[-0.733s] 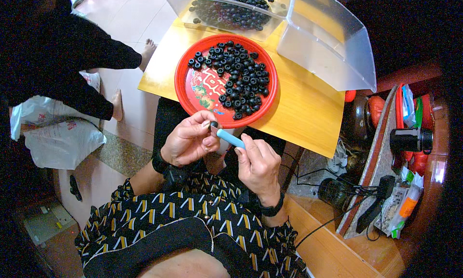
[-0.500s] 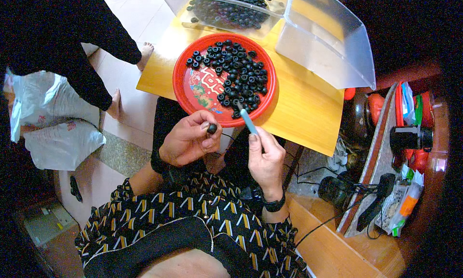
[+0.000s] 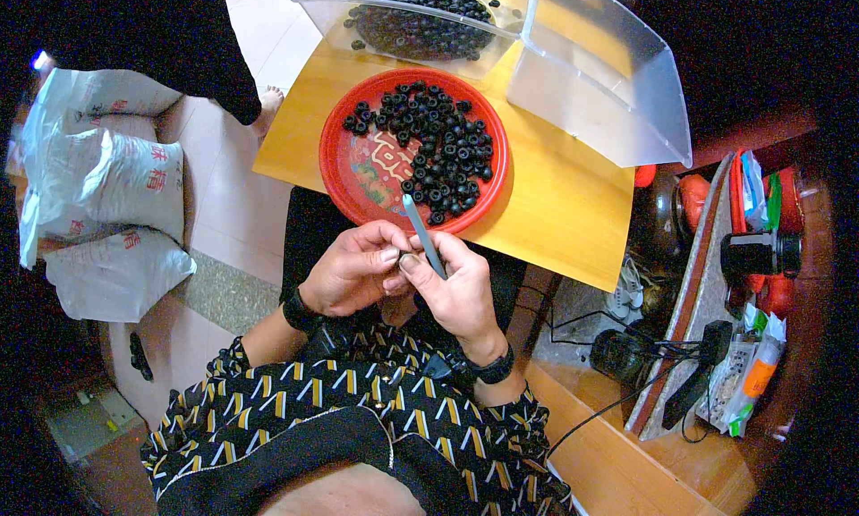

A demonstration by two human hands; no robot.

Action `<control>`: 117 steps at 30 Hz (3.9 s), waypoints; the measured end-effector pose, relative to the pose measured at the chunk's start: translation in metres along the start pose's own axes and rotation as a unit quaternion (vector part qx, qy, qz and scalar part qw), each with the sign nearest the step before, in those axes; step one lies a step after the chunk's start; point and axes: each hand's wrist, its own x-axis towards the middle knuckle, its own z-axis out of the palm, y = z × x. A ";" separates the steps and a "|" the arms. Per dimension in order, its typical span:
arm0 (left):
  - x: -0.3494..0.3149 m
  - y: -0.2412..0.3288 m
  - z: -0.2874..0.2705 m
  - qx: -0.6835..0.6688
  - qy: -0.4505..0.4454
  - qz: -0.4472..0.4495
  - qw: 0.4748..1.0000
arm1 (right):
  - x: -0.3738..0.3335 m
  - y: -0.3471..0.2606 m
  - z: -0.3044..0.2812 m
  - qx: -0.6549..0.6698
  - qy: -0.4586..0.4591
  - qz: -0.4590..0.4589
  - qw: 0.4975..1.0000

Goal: The recorder is using a blue pen-like tool to process or sort small black berries on a red plate.

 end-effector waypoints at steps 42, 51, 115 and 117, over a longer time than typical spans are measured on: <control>0.001 0.004 -0.005 -0.035 0.024 0.080 0.996 | -0.022 0.012 -0.009 -0.465 0.098 -0.234 0.848; 0.001 0.001 -0.006 -0.006 0.022 0.110 0.994 | -0.021 0.014 -0.011 -0.478 0.100 -0.249 0.836; 0.125 0.097 0.016 0.521 0.176 0.117 0.827 | 0.025 0.045 -0.098 -0.190 0.290 -0.152 0.926; 0.123 0.083 0.008 0.667 0.161 0.093 0.721 | 0.024 0.042 -0.096 -0.191 0.283 -0.157 0.927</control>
